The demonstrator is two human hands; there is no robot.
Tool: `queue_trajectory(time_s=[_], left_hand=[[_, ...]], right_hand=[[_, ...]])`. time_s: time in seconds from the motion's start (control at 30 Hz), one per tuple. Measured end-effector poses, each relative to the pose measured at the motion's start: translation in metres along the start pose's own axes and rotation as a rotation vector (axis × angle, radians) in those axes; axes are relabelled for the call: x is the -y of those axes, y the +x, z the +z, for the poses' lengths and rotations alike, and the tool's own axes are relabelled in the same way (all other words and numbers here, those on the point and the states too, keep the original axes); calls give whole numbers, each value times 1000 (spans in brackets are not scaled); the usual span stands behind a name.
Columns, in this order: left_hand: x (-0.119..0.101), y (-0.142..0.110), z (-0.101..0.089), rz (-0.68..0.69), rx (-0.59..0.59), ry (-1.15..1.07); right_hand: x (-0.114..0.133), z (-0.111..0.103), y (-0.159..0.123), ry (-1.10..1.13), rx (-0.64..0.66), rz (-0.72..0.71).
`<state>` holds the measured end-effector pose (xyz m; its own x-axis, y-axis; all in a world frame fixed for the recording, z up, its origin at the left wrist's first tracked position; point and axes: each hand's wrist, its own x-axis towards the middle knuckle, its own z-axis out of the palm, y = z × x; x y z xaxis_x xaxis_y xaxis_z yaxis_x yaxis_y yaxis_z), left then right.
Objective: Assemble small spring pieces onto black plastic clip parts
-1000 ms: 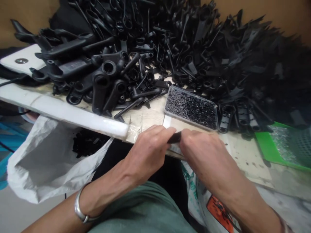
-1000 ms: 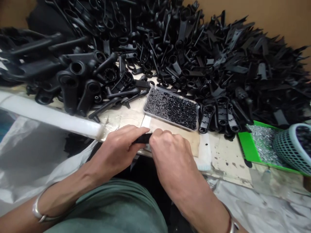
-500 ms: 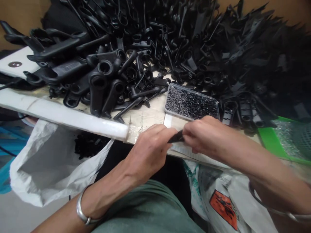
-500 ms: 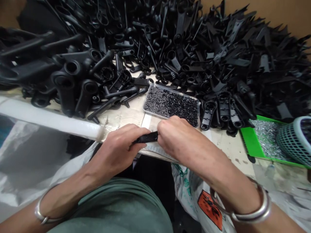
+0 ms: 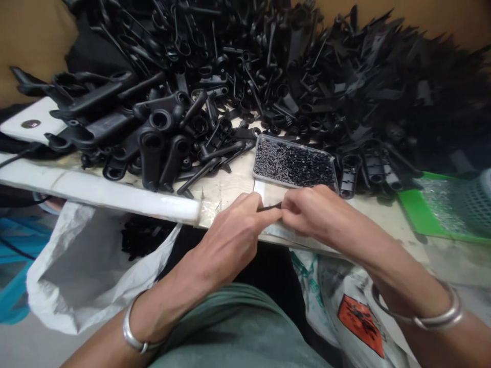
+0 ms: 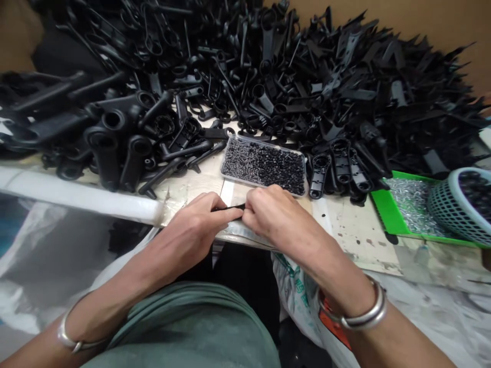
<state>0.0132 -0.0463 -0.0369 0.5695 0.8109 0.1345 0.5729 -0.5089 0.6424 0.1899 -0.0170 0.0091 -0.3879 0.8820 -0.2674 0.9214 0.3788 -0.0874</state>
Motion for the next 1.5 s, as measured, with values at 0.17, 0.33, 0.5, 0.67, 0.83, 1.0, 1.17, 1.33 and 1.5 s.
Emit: queue_trajectory(time_s=[0.17, 0.33, 0.5, 0.67, 0.83, 1.0, 1.17, 1.33, 1.5], left_hand=[[-7, 2, -4, 13, 75, 179], [-9, 2, -4, 20, 94, 298], [-15, 8, -10, 11, 143, 327], [-11, 5, -9, -17, 52, 118], [-13, -3, -1, 11, -57, -39], [-25, -5, -5, 32, -11, 162], [-25, -7, -9, 48, 6, 186], [-19, -7, -3, 48, -121, 10], [-21, -7, -2, 34, -47, 83]], right_hand=[[-17, -3, 0, 313, 87, 11], [-34, 4, -25, 680, -17, 46], [-39, 23, -51, 1054, -101, 276], [-20, 44, -53, 1514, -153, 396], [-2, 51, -45, 1882, -319, 275], [2, 52, -44, 1958, -391, 304], [2, 52, -43, 1944, -413, 300], [-1, 46, -37, 1946, -383, 316], [0, 48, -34, 1918, -425, 303]])
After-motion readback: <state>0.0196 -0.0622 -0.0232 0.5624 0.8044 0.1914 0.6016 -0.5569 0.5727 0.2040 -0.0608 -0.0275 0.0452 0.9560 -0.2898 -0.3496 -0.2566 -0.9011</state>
